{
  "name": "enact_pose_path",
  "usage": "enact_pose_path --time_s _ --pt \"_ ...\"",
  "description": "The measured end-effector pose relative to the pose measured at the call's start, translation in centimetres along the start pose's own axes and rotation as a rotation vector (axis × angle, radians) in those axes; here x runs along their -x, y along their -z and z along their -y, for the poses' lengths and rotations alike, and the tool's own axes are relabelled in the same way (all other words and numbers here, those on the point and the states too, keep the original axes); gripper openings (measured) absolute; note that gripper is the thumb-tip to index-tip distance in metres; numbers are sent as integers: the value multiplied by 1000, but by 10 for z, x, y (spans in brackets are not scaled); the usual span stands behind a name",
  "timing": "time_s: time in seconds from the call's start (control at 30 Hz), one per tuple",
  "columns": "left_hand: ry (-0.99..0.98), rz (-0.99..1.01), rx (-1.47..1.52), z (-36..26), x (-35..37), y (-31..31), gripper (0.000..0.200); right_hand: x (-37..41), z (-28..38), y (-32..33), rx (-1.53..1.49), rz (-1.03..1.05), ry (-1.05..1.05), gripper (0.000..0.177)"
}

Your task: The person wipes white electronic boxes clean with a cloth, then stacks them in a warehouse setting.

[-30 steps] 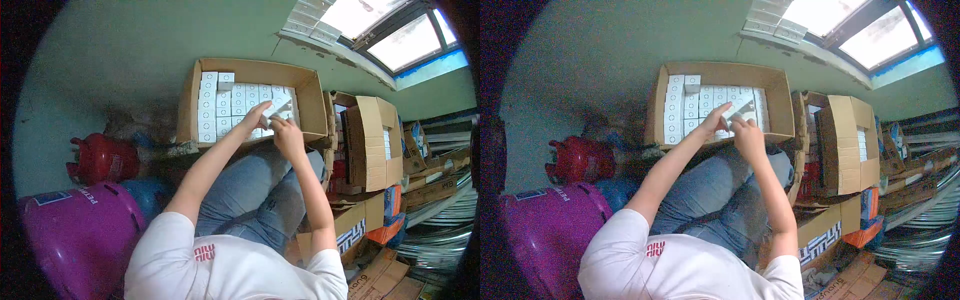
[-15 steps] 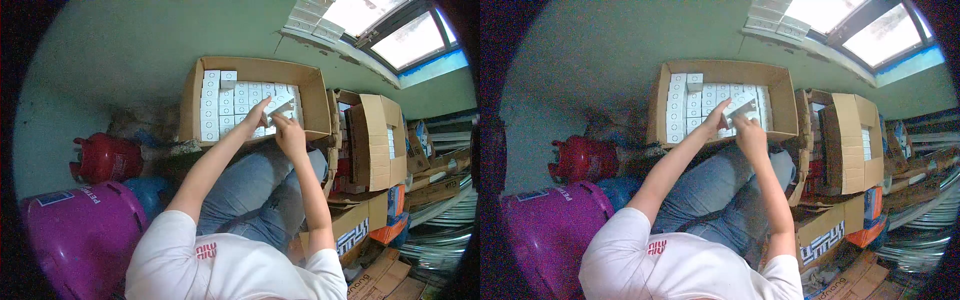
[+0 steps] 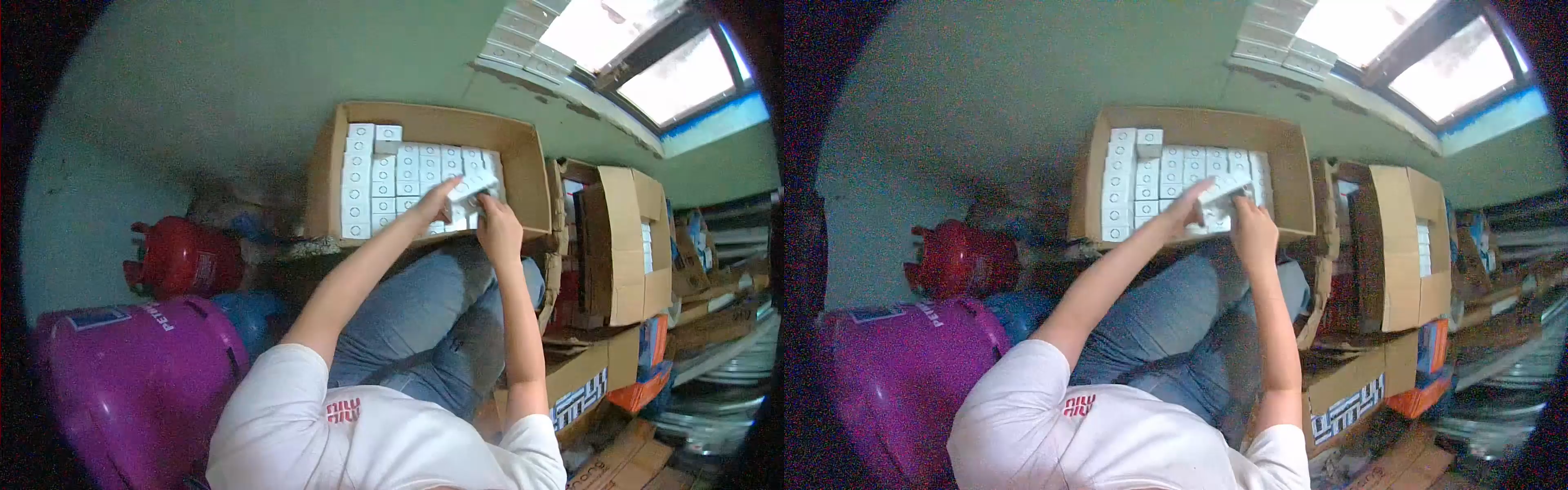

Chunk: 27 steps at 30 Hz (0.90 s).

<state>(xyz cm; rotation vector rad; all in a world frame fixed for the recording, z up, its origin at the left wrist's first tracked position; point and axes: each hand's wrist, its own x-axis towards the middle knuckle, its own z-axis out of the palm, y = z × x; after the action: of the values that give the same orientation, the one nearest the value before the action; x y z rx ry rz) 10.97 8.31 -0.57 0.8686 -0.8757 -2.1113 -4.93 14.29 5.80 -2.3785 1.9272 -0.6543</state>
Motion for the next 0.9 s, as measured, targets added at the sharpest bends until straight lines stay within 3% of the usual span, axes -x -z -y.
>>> enact_pose_path --time_s 0.1,0.13,0.17,0.2,0.23,0.3,0.37,0.5,0.53,0.57,0.7,0.9 --pt "-100 28 -107 7 -2 -10 39 -1 -10 -7 -67 184 -230 31" --pt "-149 44 -100 11 -6 -6 39 0 -21 -19 -296 82 -233 32" --pt "-197 60 -93 15 -10 -4 41 -1 -29 -31 -309 -9 -194 31" --pt "-246 76 -85 19 -13 -1 44 -5 -23 -34 -536 -37 -314 30" --pt "-174 82 -126 -2 6 -13 46 -10 -18 -35 -756 -53 -439 30" --pt "-270 57 -250 10 -1 -11 50 -8 -31 -42 -1078 47 -598 29" --pt "-284 63 -305 7 -3 -9 50 -15 -23 -35 -1136 70 -701 28" --pt "-346 60 -366 4 -5 -4 52 -13 -16 -42 -1121 20 -502 30" --pt "-446 26 -331 11 -13 -3 53 -14 -5 -34 -1128 58 -491 38" --pt "-426 14 -304 17 -19 0 54 -11 6 -22 -1113 93 -576 42" --pt "-325 -27 -197 -6 -5 -7 54 -9 -1 -37 -988 128 -422 40" --pt "-309 -127 -51 19 -18 9 59 -18 14 -14 -1184 304 -520 30"
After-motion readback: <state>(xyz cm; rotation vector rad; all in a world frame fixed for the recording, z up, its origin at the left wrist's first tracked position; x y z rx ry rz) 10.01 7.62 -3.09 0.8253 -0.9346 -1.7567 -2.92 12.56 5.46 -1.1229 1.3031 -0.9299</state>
